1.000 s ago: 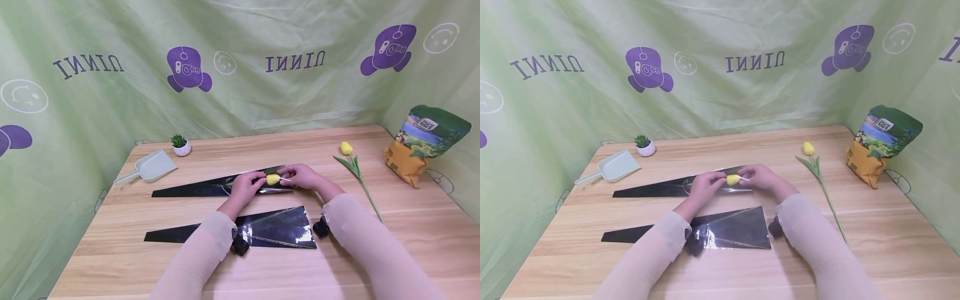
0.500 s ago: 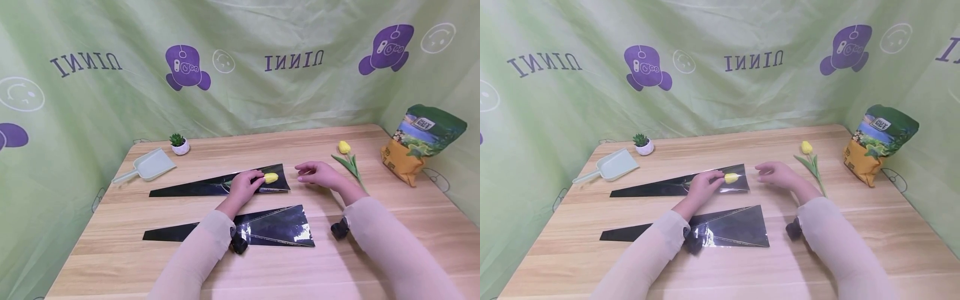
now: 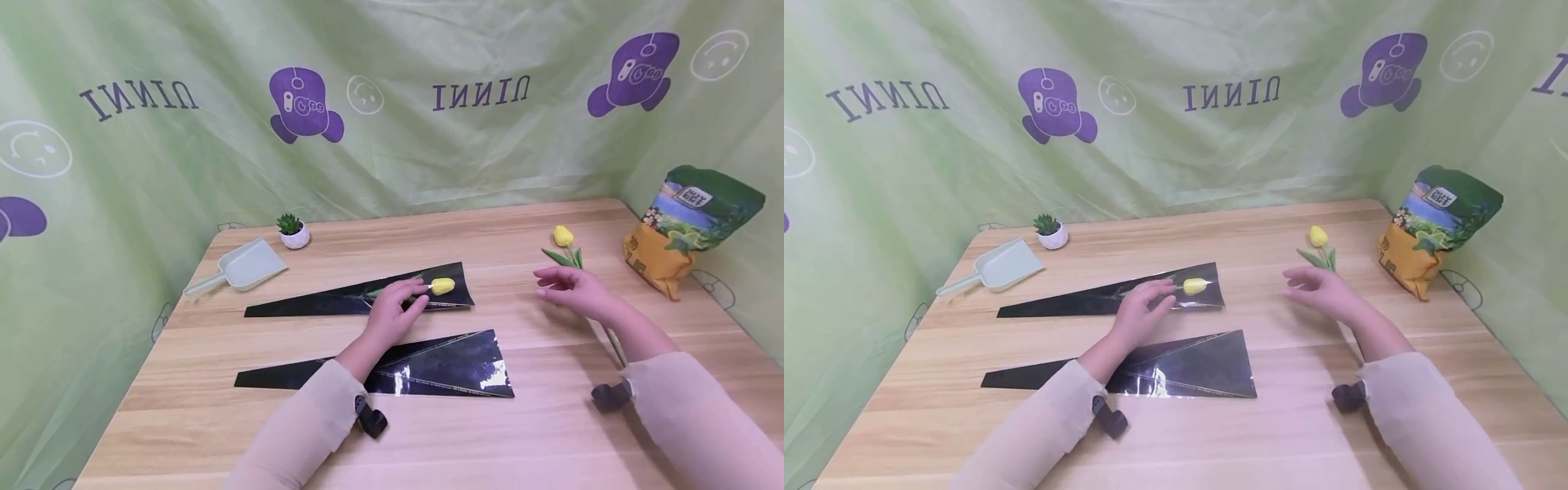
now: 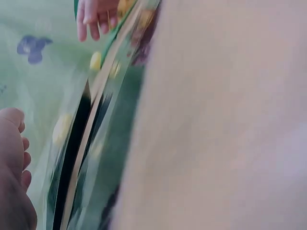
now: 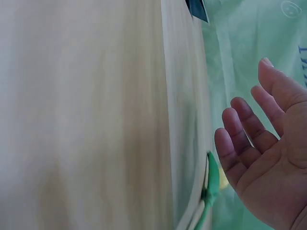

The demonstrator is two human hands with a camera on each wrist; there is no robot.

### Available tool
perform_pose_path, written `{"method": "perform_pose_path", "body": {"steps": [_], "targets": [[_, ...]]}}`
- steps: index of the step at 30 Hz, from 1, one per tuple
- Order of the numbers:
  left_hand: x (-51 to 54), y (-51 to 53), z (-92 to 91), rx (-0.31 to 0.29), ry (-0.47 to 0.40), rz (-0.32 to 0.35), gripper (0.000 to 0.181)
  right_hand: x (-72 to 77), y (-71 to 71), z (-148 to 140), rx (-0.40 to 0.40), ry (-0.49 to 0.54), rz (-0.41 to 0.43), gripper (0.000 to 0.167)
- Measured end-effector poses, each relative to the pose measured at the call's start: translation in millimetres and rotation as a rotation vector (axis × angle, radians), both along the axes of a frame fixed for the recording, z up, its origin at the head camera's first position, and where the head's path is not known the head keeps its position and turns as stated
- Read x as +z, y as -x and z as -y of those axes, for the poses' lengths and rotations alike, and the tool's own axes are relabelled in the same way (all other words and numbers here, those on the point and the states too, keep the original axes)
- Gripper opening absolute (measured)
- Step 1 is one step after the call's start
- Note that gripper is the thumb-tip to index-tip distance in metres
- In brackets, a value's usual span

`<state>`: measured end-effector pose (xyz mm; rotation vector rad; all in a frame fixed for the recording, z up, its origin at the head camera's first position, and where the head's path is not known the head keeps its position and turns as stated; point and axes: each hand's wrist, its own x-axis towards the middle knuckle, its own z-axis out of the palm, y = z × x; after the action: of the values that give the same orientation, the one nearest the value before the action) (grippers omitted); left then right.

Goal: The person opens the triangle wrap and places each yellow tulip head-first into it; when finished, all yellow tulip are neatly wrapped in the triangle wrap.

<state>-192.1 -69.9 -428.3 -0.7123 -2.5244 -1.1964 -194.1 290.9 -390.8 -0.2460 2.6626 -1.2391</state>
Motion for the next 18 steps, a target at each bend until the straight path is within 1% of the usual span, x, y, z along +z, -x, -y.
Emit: {"method": "perform_pose_path", "body": {"steps": [2, 5, 8, 11, 14, 18], "targets": [[0.0, -9.3, -3.5, -0.029, -0.032, -0.007, 0.026, 0.0, -6.4, -8.4, -0.017, -0.001, -0.004, 0.057], [-0.7, -23.8, -11.6, -0.074, -0.048, 0.028, 0.026, -0.3, -15.3, -21.2, -0.049, -0.012, -0.026, 0.057], [-1.6, -37.6, -20.9, -0.11, -0.032, 0.097, 0.029, -0.9, -21.6, -33.5, -0.084, -0.036, -0.036, 0.058], [-3.0, -49.2, -29.4, -0.12, 0.005, 0.146, 0.03, -1.0, -25.2, -44.4, -0.115, -0.066, -0.042, 0.058], [-4.5, -57.7, -35.8, -0.129, 0.035, 0.169, 0.031, -1.3, -26.6, -54.7, -0.136, -0.092, -0.046, 0.06], [-9.0, -63.0, -41.0, -0.14, 0.091, 0.161, 0.029, -3.2, -23.5, -66.7, -0.138, -0.134, -0.025, 0.062]]}}
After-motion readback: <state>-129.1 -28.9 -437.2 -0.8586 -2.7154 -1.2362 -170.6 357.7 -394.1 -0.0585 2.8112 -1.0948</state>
